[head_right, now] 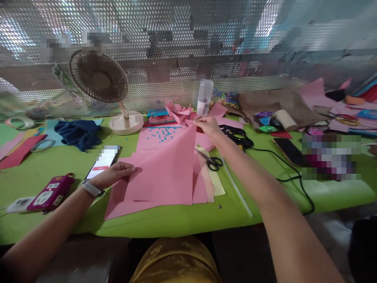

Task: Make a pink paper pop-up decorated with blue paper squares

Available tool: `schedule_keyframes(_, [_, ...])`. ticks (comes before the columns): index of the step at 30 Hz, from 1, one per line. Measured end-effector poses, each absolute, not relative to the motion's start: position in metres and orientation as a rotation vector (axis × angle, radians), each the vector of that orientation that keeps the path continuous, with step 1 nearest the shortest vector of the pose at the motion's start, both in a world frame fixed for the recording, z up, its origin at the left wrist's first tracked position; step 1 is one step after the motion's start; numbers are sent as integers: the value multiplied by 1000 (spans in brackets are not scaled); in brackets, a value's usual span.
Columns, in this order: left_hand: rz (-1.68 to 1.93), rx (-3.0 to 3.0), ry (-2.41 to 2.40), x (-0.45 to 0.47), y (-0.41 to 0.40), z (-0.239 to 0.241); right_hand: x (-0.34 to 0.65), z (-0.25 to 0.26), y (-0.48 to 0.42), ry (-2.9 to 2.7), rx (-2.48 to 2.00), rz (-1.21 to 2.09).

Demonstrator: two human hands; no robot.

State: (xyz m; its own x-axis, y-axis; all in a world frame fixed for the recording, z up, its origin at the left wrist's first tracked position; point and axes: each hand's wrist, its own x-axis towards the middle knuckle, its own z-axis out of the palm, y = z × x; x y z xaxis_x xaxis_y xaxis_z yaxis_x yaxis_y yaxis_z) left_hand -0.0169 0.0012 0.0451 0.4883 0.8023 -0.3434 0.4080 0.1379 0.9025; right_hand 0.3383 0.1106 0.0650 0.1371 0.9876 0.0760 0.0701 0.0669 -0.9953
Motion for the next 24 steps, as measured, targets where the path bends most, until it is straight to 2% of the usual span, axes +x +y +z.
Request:
schedule_keyframes(11, [404, 1502, 1100, -7, -4, 55, 352, 67, 104, -1179, -1205, 973])
schedule_keyframes(15, [883, 1361, 1200, 2, -18, 70, 348, 65, 101, -1318, -1308, 598])
schedule_keyframes(17, [980, 1274, 1184, 4, -29, 84, 337, 65, 84, -1428, -1251, 497])
schedule_keyframes(19, [1095, 1246, 1140, 4, -41, 99, 318, 68, 56, -1634, -1117, 690])
schedule_keyframes(24, [1219, 1460, 1092, 13, -62, 129, 260, 65, -25, -1788, -834, 1619])
